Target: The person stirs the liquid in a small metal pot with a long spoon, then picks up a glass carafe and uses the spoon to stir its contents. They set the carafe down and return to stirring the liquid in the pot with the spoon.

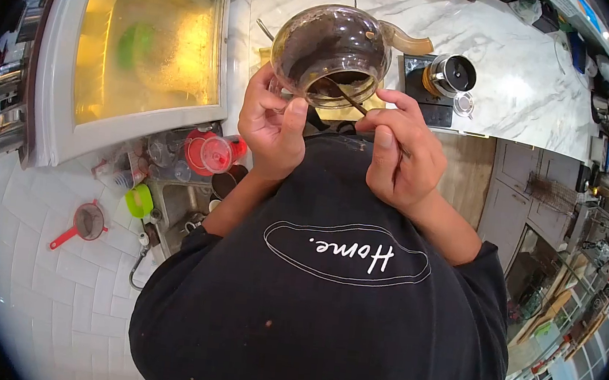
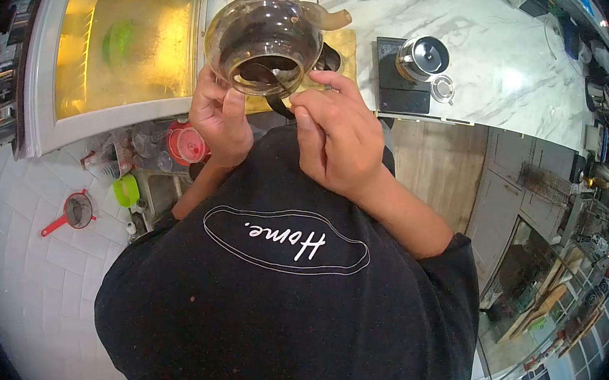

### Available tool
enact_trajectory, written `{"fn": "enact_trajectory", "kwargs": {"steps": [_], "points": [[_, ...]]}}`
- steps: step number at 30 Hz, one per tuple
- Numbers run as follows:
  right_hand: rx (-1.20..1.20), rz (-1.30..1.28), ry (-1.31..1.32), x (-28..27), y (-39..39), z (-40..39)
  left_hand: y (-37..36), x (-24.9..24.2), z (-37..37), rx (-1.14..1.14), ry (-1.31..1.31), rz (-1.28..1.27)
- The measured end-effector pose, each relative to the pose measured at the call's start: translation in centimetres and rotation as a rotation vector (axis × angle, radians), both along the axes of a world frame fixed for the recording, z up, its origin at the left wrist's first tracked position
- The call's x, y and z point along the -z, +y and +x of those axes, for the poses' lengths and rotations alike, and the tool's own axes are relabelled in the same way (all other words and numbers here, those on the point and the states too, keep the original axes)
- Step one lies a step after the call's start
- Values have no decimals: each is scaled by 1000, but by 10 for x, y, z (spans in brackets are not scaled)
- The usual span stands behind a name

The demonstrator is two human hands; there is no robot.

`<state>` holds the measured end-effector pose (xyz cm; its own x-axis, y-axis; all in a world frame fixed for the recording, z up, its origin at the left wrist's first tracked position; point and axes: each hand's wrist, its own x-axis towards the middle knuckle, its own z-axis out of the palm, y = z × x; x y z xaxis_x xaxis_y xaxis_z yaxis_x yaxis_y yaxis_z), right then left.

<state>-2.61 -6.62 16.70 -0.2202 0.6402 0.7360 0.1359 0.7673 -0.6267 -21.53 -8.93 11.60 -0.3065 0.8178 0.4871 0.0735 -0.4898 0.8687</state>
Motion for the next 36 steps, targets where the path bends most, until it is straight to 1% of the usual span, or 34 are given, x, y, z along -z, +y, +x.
{"fn": "enact_trajectory", "kwargs": {"steps": [11,20,22,23,25,26,28,30,32,34,36], "points": [[14,34,-39,2,-1,5,-1,-2,1,1,48,-24],[77,-50,-15,1,1,13,2,1,9,11,-4,0],[92,-114,77,3,1,15,3,1,11,6,8,-28],[92,-112,76,2,1,16,4,1,14,6,7,-26],[167,-326,160,0,-1,19,4,-1,20,40,-80,-110],[168,-325,158,-2,0,21,5,-1,23,41,-83,-109],[180,-481,282,-5,5,26,8,0,30,91,-210,-176],[180,-508,252,-3,10,37,12,3,35,83,-188,-194],[126,-645,425,-6,16,43,17,4,44,69,-171,-212],[90,-690,446,-7,23,56,22,3,54,73,-203,-255],[110,-776,477,-11,30,69,28,3,64,58,-220,-256]]}}
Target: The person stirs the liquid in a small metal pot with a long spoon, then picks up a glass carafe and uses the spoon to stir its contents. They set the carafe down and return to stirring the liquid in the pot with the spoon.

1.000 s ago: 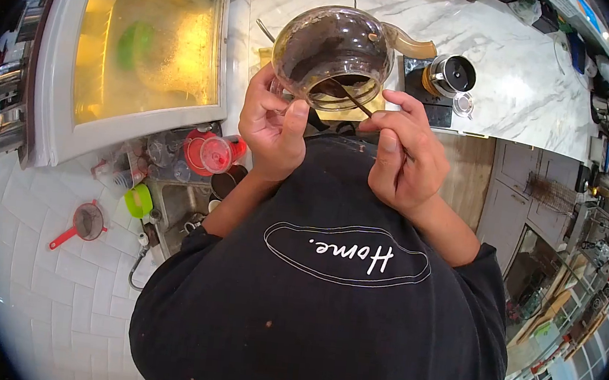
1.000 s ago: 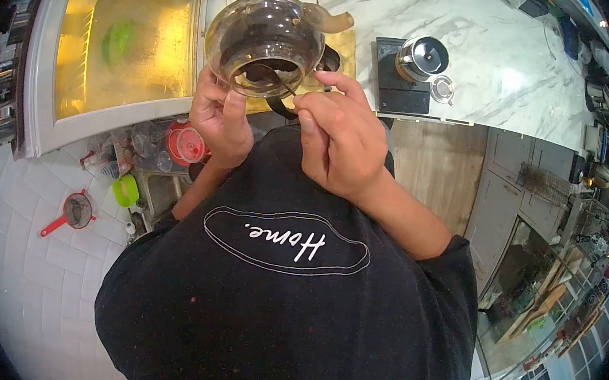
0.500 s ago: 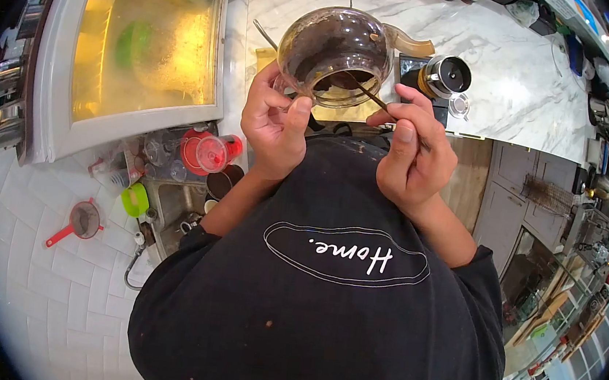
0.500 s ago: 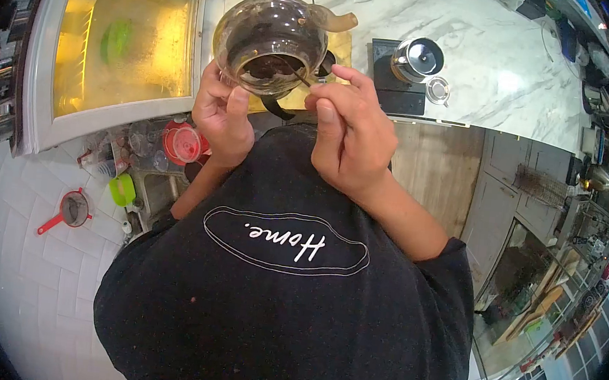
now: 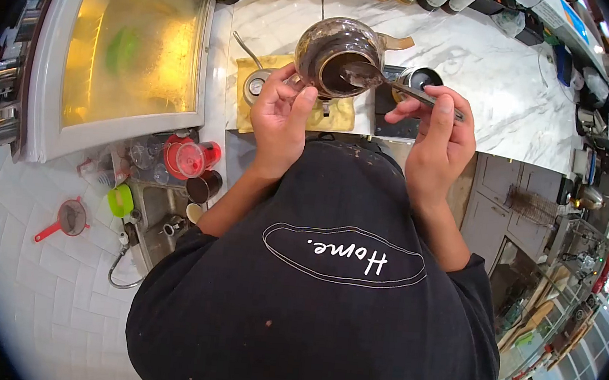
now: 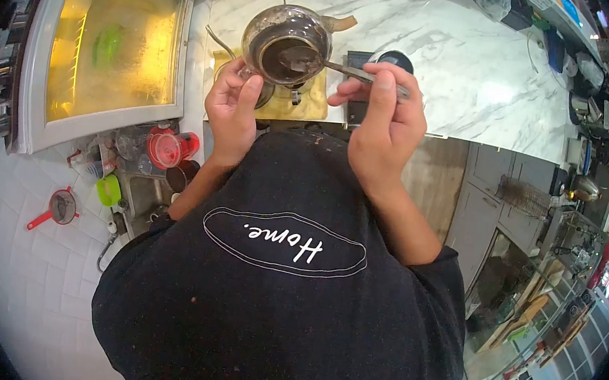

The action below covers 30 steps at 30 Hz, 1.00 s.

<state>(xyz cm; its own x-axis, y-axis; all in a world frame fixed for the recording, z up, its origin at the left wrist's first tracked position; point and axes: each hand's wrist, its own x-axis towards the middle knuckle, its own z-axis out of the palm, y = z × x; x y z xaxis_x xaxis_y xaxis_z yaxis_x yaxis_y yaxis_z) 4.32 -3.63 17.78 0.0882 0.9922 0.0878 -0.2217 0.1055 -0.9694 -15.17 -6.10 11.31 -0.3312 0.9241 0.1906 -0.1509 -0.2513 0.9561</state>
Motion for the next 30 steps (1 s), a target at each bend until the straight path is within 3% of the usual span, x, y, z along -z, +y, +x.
{"fn": "enact_trajectory", "kwargs": {"steps": [4,6,13,16,18,24,30], "points": [[3,53,37,-7,11,35,12,11,14,-95,122,-22],[5,71,39,-5,19,55,19,11,24,-115,48,-26],[174,70,-192,41,39,106,29,9,52,-175,39,-57],[28,269,-652,79,45,125,33,12,63,-176,7,-78],[-113,611,-966,85,54,132,35,12,72,-180,14,-86],[-37,673,-877,52,60,147,38,15,92,-194,44,-78],[16,734,-441,7,68,154,40,18,108,-167,0,-39]]}}
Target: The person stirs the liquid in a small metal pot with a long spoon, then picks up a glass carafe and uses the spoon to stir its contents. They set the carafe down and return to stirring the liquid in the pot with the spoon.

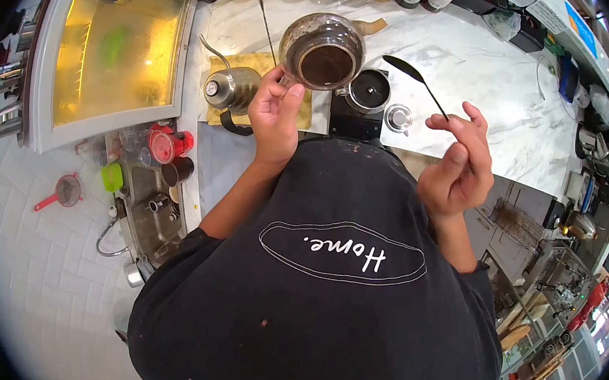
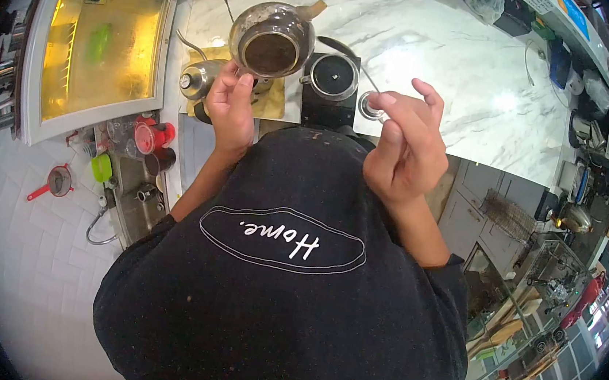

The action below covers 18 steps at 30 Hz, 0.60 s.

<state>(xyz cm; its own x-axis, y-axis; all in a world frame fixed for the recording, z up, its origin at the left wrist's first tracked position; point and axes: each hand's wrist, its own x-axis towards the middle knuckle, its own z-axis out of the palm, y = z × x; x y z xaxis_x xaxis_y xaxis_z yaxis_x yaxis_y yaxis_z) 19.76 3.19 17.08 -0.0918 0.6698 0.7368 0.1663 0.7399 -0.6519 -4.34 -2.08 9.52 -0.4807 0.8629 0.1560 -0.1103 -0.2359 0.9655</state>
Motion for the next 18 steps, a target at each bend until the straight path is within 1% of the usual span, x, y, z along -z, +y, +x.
{"fn": "enact_trajectory", "kwargs": {"steps": [2,3,4,6,8,10,13,18], "points": [[-28,14,17,-13,-1,-1,-2,2,7,21,-20,27],[-80,15,-32,-16,-1,0,-2,3,11,46,-7,53],[-134,20,-80,-18,1,-1,-3,3,13,69,7,81],[-168,7,-79,-11,3,-2,-4,3,20,84,13,115],[-221,-37,-216,-9,4,-1,-7,3,25,96,21,149],[-244,-39,-241,-7,6,2,-9,4,30,104,87,174],[-246,-24,-292,-5,7,9,-5,-2,44,91,81,227],[-257,-11,-336,-4,10,17,-4,2,59,85,94,239]]}}
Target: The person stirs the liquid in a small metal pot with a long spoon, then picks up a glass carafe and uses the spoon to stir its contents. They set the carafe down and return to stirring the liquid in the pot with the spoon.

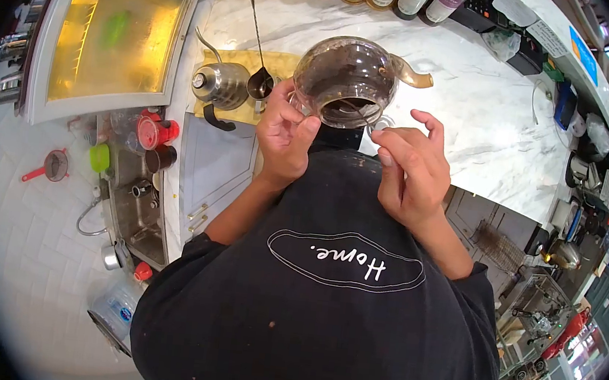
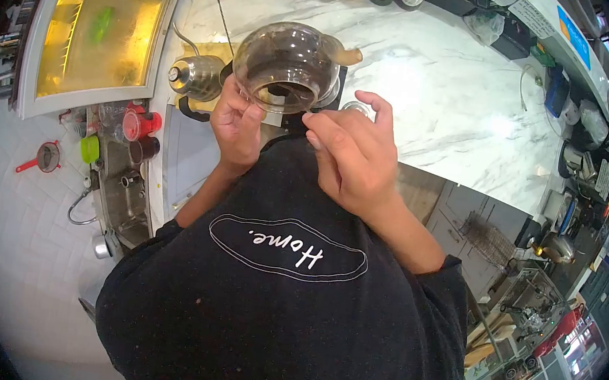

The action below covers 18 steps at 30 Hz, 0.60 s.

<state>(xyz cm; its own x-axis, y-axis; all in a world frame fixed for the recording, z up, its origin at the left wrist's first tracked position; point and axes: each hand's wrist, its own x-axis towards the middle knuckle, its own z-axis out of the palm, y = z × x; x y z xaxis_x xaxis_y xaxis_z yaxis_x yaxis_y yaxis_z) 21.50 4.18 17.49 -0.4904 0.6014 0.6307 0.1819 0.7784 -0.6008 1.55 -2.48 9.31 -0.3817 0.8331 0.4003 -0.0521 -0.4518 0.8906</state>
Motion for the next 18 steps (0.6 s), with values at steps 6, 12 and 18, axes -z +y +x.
{"fn": "enact_trajectory", "kwargs": {"steps": [6,12,18], "points": [[-8,-10,29,0,4,4,2,-4,3,-33,74,21],[-25,-52,49,2,7,4,5,-6,4,-45,93,16],[-46,-121,72,3,13,4,4,-2,2,-59,88,-17]]}}
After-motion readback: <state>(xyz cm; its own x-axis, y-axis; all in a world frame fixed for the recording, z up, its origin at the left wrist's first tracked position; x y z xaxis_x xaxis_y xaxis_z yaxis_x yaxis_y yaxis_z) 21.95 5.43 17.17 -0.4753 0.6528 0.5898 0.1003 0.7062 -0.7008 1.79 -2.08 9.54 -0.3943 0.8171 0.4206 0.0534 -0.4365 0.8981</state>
